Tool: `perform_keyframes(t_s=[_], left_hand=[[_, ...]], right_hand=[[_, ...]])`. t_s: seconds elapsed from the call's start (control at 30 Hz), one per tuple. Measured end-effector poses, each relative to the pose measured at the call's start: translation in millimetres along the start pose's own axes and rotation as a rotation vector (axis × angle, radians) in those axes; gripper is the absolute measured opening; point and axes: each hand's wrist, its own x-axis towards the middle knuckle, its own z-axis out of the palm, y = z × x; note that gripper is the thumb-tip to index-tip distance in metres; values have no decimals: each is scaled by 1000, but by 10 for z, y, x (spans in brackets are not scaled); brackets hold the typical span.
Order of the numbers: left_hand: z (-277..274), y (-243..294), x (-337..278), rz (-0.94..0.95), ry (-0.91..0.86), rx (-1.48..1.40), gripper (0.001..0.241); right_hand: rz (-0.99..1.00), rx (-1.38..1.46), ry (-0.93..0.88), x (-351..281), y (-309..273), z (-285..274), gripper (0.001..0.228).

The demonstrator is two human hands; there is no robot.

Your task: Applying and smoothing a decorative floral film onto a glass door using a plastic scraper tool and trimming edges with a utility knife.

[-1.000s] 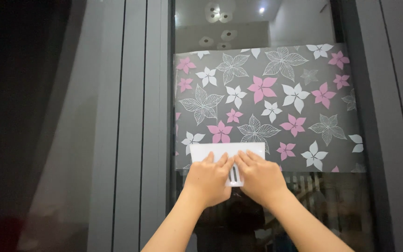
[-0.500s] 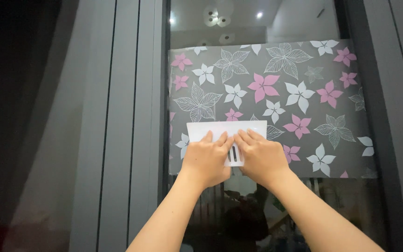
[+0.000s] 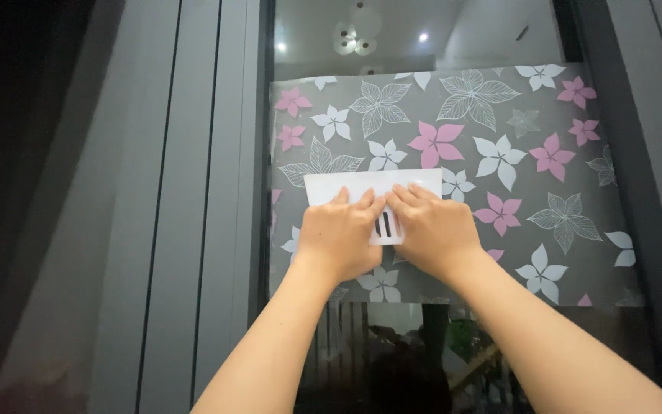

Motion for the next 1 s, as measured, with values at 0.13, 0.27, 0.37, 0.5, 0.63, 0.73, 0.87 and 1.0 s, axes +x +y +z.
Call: perform_keyframes(t_s=[0.13,0.27,0.37,0.5,0.63,0.73,0.87,1.0], left_hand=[[143,-115,183,-6,42,-1,65],[223,-229,336,-8,52,19,64],[295,-332,445,-15,64,34,63],[253,-424,610,-26,102,52,65],[197,-534,808,-51,86,79,67],[125,-572,947,-81,112,124,65],[170,-657,1060,-48,169,147,67],[204,-743,1152,-78,168,125,68]], right_hand=[[1,-13,33,172,54,26,48],[2,-19,33,332,201,220,49],[-10,-100,64,467,241,207,49],[-31,-96,65,674,299,181,36],[-24,-118,102,890,389,223,21],[-26,-127,104,1098,460,342,24],[-11,-117,114,1279,523,447,29],[0,-104,91,1450,569,555,40]])
